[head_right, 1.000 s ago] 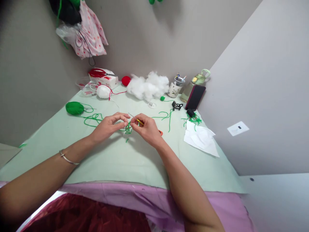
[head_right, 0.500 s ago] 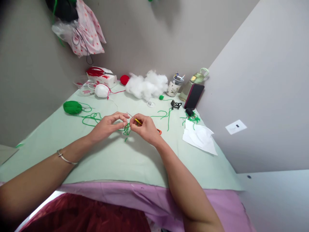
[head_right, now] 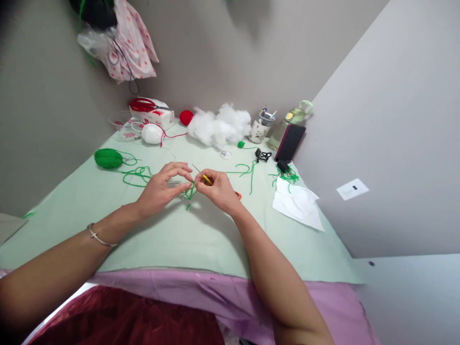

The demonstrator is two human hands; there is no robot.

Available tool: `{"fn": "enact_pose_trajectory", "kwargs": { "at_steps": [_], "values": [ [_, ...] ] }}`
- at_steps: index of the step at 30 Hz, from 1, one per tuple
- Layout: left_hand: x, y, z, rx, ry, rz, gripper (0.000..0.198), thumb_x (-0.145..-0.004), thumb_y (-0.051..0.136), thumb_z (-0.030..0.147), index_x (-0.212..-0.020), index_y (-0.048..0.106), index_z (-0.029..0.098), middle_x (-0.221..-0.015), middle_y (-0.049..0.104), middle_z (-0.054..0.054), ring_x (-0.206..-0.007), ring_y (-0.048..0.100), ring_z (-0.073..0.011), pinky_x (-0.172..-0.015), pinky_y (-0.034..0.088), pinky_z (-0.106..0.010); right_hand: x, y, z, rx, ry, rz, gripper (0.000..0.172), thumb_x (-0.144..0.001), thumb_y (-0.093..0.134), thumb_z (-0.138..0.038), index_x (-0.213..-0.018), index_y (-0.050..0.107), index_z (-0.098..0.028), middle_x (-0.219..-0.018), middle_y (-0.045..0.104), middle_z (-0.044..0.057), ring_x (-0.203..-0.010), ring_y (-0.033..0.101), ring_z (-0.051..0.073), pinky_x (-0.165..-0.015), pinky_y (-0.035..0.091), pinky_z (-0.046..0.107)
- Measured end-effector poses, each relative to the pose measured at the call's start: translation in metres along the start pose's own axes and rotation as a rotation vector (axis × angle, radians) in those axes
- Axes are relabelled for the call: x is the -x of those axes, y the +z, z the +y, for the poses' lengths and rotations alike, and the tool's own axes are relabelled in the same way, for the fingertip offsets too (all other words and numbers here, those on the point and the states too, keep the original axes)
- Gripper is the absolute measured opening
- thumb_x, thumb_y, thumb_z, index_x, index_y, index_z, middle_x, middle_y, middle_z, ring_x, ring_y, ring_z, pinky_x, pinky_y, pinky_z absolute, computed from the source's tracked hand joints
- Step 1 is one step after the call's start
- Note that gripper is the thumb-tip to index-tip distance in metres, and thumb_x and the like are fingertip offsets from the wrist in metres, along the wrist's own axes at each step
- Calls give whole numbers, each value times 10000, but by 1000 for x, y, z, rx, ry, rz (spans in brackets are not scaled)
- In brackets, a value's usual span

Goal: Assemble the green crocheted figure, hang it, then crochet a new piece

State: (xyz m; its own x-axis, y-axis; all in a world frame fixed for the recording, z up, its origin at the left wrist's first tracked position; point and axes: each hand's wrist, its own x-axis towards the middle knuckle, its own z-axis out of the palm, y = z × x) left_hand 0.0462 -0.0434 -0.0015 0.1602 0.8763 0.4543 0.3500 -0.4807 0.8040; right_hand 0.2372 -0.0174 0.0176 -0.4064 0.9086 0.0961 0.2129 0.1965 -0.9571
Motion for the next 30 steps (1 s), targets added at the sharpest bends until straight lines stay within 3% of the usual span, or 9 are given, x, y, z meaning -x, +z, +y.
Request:
{"fn": "enact_pose_trajectory", "kwargs": {
  "at_steps": [9,18,24,30],
  "values": [
    [-2,-4,-2,-7,-24,11,43,-886,648,267,-858,665,238,-1215,687,-79,-1291,546,-272,-1136,377,-475,-1,-2,-1,-48,21,-5,100,-754,666,-274,-731,631,-183,-643,480,-52,-598,362,97,-573,267,268],
    [0,-1,-2,-159,206,81,29,-922,638,230,-921,657,251,-1147,689,-80,-1282,554,-260,-1099,424,-472,-2,-1,-2,-75,64,12,128,-731,679,-304,-718,630,-187,-633,474,-56,-581,344,97,-569,249,277],
    [1,1,-7,-301,308,82,76,-919,618,192,-928,649,261,-1139,687,-69,-1318,539,-261,-1198,303,-537,-1,3,-2,-64,56,-13,156,-744,680,-332,-717,624,-189,-631,455,-58,-586,329,99,-579,242,281],
    [1,-1,-7,-363,321,76,97,-927,598,190,-914,661,263,-1152,692,-65,-1332,535,-260,-1208,287,-539,-1,5,-1,-67,65,-21,162,-746,683,-334,-711,635,-184,-619,449,-60,-577,311,94,-570,221,280]
  ]
}}
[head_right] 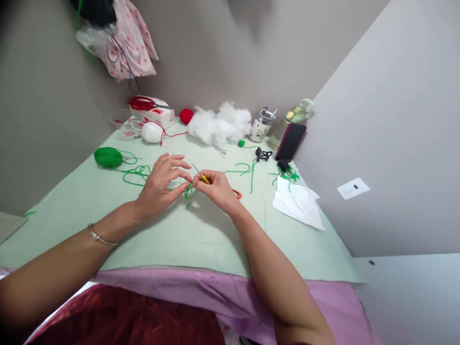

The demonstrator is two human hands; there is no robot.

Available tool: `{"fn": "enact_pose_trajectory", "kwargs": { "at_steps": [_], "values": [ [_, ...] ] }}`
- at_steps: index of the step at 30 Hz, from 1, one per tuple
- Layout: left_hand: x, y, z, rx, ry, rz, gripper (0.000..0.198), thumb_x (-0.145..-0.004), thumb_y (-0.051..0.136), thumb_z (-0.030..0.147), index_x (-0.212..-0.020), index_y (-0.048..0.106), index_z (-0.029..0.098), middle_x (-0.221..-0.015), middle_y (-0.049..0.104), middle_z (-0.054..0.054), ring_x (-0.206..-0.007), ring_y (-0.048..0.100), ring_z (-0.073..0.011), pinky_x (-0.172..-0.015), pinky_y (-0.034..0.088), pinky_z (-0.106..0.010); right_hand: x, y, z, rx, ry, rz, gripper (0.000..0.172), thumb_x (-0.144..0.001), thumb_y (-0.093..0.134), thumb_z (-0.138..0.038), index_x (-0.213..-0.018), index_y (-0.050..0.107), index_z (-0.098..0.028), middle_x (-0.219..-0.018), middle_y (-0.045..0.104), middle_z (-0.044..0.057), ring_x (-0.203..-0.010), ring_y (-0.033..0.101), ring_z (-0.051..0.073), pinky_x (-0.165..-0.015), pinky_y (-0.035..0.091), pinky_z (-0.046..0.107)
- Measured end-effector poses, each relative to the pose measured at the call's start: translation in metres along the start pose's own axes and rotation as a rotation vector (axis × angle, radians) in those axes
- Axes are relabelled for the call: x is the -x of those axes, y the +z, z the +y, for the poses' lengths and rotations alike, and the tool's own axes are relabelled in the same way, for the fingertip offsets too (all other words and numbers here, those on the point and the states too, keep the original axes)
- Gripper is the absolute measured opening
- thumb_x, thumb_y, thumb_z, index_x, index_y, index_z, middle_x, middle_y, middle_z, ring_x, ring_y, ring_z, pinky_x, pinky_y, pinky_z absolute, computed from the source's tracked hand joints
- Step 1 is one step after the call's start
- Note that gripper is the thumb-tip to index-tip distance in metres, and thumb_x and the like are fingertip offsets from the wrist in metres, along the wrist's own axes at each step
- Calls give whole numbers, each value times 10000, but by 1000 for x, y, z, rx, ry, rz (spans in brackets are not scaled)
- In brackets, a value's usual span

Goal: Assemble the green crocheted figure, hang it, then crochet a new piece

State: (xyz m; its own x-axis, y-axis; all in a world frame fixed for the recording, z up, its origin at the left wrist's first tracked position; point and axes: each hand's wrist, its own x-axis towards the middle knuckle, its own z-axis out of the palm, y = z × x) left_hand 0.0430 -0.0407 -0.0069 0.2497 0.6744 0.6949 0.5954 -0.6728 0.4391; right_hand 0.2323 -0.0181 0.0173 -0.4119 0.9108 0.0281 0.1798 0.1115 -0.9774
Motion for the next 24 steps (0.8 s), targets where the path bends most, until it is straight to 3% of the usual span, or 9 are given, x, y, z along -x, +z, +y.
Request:
{"fn": "enact_pose_trajectory", "kwargs": {
  "at_steps": [8,11,14,18,24],
  "values": [
    [1,2,1,49,-54,-2,68,-924,609,226,-884,650,263,-1144,699,-63,-1320,545,-267,-1205,291,-537,-1,1,2,-12,10,11,173,-733,689,-351,-715,627,-191,-619,452,-62,-565,305,93,-555,223,278],
    [0,3,3,128,-80,9,64,-907,615,210,-861,637,248,-1131,697,-77,-1291,556,-271,-1151,364,-504,0,1,2,-18,-2,8,157,-731,690,-335,-710,622,-195,-621,452,-61,-571,317,94,-557,230,276],
    [-2,0,6,221,-182,21,72,-890,618,201,-829,620,239,-1129,695,-81,-1278,561,-268,-1097,419,-463,-1,0,2,-35,-3,17,136,-723,688,-314,-711,624,-194,-625,464,-59,-574,328,94,-554,238,274],
    [-5,-7,5,301,-330,40,56,-883,623,217,-833,606,237,-1141,691,-75,-1262,583,-258,-1116,403,-452,-2,-4,2,-60,-6,46,110,-723,672,-295,-717,625,-196,-636,462,-59,-570,319,93,-550,242,272],
    [-3,-3,4,293,-247,7,34,-889,674,239,-918,661,249,-1146,690,-71,-1287,559,-267,-1114,408,-443,-2,-4,3,-68,9,36,127,-713,678,-314,-721,637,-194,-622,461,-60,-559,315,93,-546,242,273]
  ]
}}
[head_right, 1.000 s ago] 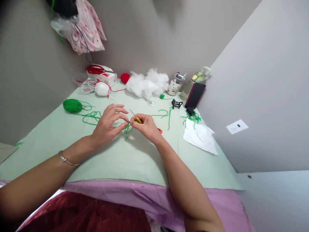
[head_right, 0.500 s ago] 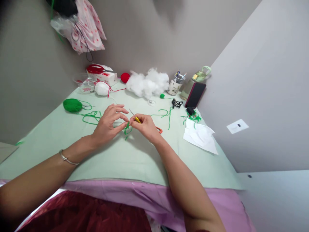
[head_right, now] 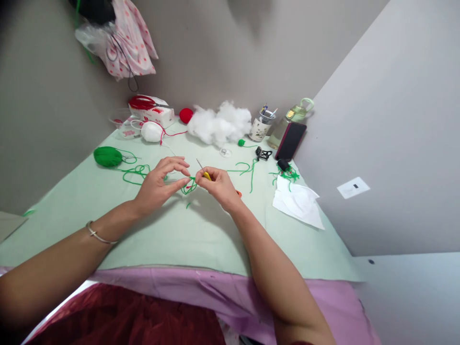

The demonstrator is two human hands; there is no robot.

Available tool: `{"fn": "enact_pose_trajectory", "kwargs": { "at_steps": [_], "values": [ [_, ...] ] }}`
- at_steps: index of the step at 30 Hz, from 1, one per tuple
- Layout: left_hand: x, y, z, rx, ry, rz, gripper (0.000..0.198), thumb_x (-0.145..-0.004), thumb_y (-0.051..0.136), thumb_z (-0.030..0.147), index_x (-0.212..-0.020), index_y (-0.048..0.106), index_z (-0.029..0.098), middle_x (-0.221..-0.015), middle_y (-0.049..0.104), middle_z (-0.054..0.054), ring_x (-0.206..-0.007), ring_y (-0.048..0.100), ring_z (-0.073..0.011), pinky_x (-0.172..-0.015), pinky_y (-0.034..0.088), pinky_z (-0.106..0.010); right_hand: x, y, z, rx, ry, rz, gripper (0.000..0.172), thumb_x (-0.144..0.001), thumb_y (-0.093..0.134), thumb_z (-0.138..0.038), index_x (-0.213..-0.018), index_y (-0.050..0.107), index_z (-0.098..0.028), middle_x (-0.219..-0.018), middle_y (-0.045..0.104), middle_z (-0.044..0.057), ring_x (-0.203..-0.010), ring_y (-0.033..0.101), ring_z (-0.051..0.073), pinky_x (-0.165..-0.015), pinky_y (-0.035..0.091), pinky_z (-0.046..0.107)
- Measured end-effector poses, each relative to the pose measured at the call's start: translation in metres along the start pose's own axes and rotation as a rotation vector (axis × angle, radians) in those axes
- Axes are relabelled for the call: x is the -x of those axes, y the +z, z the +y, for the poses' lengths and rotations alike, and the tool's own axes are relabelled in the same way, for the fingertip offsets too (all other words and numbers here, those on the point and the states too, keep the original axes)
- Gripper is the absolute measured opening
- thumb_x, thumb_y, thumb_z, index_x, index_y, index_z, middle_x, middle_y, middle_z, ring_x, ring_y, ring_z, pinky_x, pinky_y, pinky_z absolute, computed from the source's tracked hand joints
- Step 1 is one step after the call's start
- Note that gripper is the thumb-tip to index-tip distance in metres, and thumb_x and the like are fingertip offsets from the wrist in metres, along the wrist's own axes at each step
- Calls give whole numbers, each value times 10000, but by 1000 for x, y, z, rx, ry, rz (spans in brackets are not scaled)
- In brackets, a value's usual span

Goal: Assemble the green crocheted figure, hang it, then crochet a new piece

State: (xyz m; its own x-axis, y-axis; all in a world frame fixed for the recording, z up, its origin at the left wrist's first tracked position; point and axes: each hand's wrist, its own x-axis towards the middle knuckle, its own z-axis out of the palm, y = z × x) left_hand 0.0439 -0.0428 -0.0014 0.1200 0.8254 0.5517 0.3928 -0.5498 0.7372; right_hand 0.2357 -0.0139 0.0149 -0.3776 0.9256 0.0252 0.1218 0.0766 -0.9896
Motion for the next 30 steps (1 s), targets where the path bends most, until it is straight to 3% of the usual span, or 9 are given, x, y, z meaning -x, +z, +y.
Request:
{"fn": "enact_pose_trajectory", "kwargs": {
  "at_steps": [6,15,19,30],
  "values": [
    [2,6,-7,-68,143,-4,83,-892,659,160,-932,675,230,-1110,685,-82,-1272,563,-286,-1084,426,-473,1,3,-2,17,10,-22,155,-719,686,-336,-723,634,-190,-622,458,-61,-569,320,92,-550,231,271],
    [2,6,-9,-46,119,27,97,-881,665,133,-896,664,229,-1105,691,-75,-1259,570,-290,-1074,433,-486,3,3,-5,66,-20,-5,143,-753,652,-329,-752,647,-186,-675,508,-42,-594,349,99,-568,256,271],
    [2,7,-10,-76,149,30,108,-878,666,119,-872,652,226,-1096,692,-73,-1251,572,-292,-1068,431,-491,4,3,-4,132,-73,10,164,-792,668,-341,-745,630,-189,-644,465,-50,-599,352,103,-570,259,271],
    [3,8,-13,-112,202,12,129,-871,671,94,-861,639,218,-1109,692,-80,-1252,566,-294,-1054,432,-476,4,5,1,184,-127,-20,62,-784,624,-222,-737,605,-186,-626,471,-58,-576,354,91,-547,249,266]
  ]
}}
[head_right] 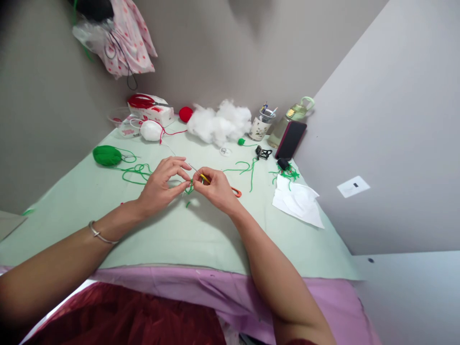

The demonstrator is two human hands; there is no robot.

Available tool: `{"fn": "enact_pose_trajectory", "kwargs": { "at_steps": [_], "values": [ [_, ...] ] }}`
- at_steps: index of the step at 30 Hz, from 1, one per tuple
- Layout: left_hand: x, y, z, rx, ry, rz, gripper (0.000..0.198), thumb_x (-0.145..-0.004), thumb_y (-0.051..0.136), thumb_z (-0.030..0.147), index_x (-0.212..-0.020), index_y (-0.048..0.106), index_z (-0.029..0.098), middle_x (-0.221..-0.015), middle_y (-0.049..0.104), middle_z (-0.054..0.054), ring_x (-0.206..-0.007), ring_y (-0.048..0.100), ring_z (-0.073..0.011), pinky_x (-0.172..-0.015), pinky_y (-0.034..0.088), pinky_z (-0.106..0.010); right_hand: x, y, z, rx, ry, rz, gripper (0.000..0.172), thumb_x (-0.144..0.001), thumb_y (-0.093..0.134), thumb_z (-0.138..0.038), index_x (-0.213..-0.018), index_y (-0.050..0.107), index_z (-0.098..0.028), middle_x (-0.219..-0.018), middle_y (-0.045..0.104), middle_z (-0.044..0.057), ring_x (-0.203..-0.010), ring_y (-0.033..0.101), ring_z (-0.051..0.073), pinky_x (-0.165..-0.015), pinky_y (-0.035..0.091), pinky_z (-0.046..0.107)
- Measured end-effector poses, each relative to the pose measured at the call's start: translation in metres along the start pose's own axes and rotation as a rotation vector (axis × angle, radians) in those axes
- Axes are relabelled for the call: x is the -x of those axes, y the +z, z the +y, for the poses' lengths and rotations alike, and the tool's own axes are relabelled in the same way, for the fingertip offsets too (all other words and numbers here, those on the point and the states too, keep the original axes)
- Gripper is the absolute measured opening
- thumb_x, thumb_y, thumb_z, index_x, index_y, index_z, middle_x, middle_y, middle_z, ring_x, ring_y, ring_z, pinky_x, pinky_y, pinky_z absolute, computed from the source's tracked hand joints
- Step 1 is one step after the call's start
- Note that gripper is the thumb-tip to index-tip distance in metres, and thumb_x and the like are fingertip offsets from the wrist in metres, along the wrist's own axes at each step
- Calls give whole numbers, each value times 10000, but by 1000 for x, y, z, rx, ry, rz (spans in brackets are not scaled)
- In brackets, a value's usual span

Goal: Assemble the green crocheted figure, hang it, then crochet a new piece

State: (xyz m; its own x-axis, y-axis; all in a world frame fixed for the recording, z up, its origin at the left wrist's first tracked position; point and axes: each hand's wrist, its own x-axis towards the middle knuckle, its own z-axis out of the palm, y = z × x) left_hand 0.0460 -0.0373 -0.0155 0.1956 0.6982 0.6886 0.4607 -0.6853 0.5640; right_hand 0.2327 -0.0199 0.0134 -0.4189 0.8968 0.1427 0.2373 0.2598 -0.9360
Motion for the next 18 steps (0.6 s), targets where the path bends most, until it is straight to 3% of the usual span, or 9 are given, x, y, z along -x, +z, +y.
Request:
{"fn": "enact_pose_trajectory", "kwargs": {
  "at_steps": [18],
  "values": [
    [0,1,-3,-94,47,17,70,-900,671,160,-902,651,228,-1099,692,-78,-1243,579,-295,-1083,416,-519,-2,1,2,-6,26,10,72,-769,613,-237,-727,598,-180,-623,467,-61,-573,354,88,-548,249,265]
  ]
}}
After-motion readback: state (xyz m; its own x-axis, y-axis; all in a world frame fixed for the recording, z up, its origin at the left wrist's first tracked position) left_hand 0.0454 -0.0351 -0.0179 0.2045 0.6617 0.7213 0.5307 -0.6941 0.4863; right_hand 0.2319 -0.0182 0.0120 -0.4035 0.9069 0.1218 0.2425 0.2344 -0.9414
